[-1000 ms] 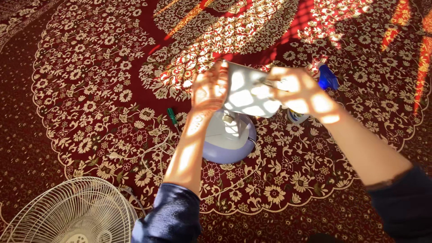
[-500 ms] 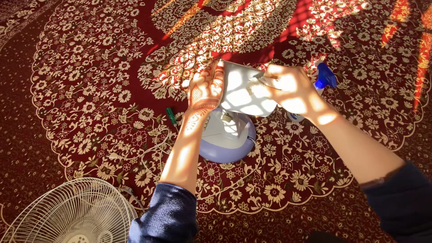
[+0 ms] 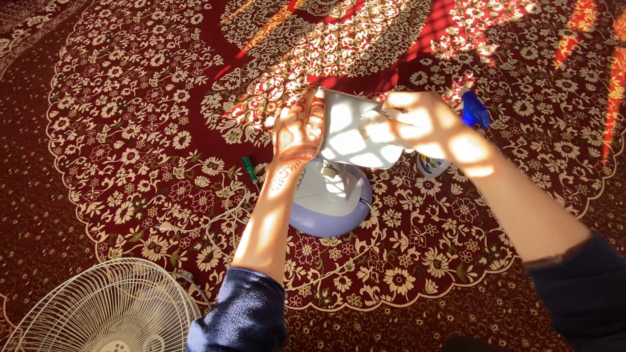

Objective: The person disassembles a small electric fan on a patterned carpet. They remove the rear cover, detach the fan head from the stand, and use a screwdriver to loosen screws on the motor housing.

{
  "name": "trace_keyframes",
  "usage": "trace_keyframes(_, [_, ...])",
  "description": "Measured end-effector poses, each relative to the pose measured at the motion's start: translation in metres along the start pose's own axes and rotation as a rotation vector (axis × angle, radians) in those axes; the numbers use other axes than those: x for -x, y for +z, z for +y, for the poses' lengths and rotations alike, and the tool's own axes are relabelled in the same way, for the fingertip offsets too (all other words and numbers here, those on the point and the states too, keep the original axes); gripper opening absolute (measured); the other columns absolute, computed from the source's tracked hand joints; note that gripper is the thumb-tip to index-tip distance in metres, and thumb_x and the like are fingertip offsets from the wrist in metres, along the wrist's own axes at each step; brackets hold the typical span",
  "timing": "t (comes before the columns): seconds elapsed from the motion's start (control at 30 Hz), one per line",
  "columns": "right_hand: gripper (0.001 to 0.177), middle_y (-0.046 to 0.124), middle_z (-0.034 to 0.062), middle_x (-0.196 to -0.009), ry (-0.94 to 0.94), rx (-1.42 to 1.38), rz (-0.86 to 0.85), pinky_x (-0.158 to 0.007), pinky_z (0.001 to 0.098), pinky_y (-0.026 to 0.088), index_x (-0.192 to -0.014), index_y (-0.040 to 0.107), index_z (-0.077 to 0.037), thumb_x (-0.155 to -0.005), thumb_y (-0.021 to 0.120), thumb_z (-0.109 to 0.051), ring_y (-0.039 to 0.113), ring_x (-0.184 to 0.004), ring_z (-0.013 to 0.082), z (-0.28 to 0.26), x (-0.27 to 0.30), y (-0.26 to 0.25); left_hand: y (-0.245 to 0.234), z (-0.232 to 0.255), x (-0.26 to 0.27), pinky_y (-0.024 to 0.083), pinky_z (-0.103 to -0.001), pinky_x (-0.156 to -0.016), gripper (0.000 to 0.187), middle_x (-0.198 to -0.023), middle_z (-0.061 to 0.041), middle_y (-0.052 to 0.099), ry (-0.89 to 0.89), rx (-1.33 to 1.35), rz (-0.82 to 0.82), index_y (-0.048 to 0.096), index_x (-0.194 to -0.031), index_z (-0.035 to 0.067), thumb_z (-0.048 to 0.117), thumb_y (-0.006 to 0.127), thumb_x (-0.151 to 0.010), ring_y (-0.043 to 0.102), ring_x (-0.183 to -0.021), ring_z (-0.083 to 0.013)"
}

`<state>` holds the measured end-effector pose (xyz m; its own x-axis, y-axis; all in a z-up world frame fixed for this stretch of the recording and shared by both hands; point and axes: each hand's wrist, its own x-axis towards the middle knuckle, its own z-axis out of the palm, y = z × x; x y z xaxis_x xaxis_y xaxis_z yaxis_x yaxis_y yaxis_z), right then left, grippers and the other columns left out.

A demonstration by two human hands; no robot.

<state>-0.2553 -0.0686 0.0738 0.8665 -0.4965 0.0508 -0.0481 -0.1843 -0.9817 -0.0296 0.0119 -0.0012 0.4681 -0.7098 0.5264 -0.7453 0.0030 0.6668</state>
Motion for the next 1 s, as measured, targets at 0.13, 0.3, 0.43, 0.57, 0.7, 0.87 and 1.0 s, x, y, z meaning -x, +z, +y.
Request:
trace_keyframes(0.13, [0.024, 0.069, 0.0033, -0.107, -0.018, 0.388, -0.084, -0.073, 0.029, 0.058, -0.109, 0.068, -0.01, -0.086, 0.071, -0.014, 0.066, -0.092, 0.0134, -0.001, 0.005, -0.016, 0.001, -0.003, 0.001, 0.055, -0.045, -0.082, 0.036, -0.094, -0.014, 0.074, 0.002, -0.006, 0.007, 0.07, -0.125, 0.018, 0.036, 0.049, -0.103, 0.071, -0.087, -0.0325])
trace_keyframes(0.3, [0.012, 0.069, 0.0005, -0.092, -0.293, 0.376, 0.107, -0.069, 0.0268, 0.058, -0.093, 0.058, -0.007, -0.096, 0.063, -0.018, 0.066, -0.078, 0.0124, 0.032, -0.001, -0.004, 0.002, -0.004, 0.002, 0.055, -0.045, -0.082, 0.036, -0.094, -0.014, 0.074, -0.014, -0.006, 0.011, 0.07, -0.125, 0.017, 0.036, 0.049, -0.103, 0.071, -0.087, -0.0324])
trace_keyframes(0.43, [0.012, 0.068, 0.0004, -0.081, -0.426, 0.947, 0.312, -0.054, 0.029, 0.053, -0.089, 0.064, -0.006, -0.095, 0.066, -0.017, 0.065, -0.068, 0.0133, 0.042, -0.022, -0.01, 0.001, -0.003, 0.002, 0.055, -0.045, -0.082, 0.035, -0.095, -0.014, 0.074, -0.022, -0.012, 0.013, 0.07, -0.125, 0.017, 0.036, 0.049, -0.103, 0.07, -0.087, -0.0323])
trace_keyframes(0.57, [0.01, 0.068, 0.0077, -0.082, -0.579, 1.038, 0.452, -0.053, 0.0305, 0.051, -0.098, 0.066, -0.003, -0.099, 0.063, -0.013, 0.065, -0.067, 0.0169, 0.029, -0.033, -0.028, 0.004, -0.002, 0.001, 0.055, -0.045, -0.083, 0.035, -0.095, -0.014, 0.074, -0.022, -0.011, 0.015, 0.07, -0.125, 0.017, 0.036, 0.049, -0.103, 0.07, -0.088, -0.0323])
trace_keyframes(0.7, [0.01, 0.07, 0.0098, -0.089, -0.29, -0.018, 0.451, -0.058, 0.0264, 0.053, -0.107, 0.067, -0.003, -0.105, 0.059, -0.007, 0.068, -0.072, 0.0115, 0.014, -0.02, -0.039, 0.007, -0.005, 0.001, 0.055, -0.045, -0.083, 0.035, -0.095, -0.014, 0.074, -0.019, -0.01, 0.015, 0.07, -0.124, 0.017, 0.036, 0.049, -0.103, 0.07, -0.088, -0.0322])
trace_keyframes(0.87, [0.022, 0.061, 0.0063, -0.082, -0.678, 0.284, 0.617, -0.06, 0.0264, 0.046, -0.09, 0.052, 0.0, -0.112, 0.052, 0.005, 0.063, -0.071, 0.0107, -0.013, -0.002, -0.053, 0.007, -0.009, -0.001, 0.055, -0.045, -0.083, 0.035, -0.095, -0.013, 0.074, -0.012, -0.014, 0.019, 0.07, -0.124, 0.016, 0.035, 0.049, -0.103, 0.07, -0.088, -0.0321])
trace_keyframes(1.0, [0.029, 0.05, 0.0014, -0.065, -0.62, -0.042, 0.717, -0.049, 0.0288, 0.035, -0.091, 0.055, -0.007, -0.119, 0.056, -0.013, 0.049, -0.045, 0.0082, -0.045, -0.007, -0.047, 0.008, -0.009, 0.003, 0.055, -0.045, -0.084, 0.035, -0.096, -0.013, 0.074, -0.004, -0.017, 0.021, 0.07, -0.124, 0.016, 0.035, 0.049, -0.103, 0.07, -0.089, -0.032])
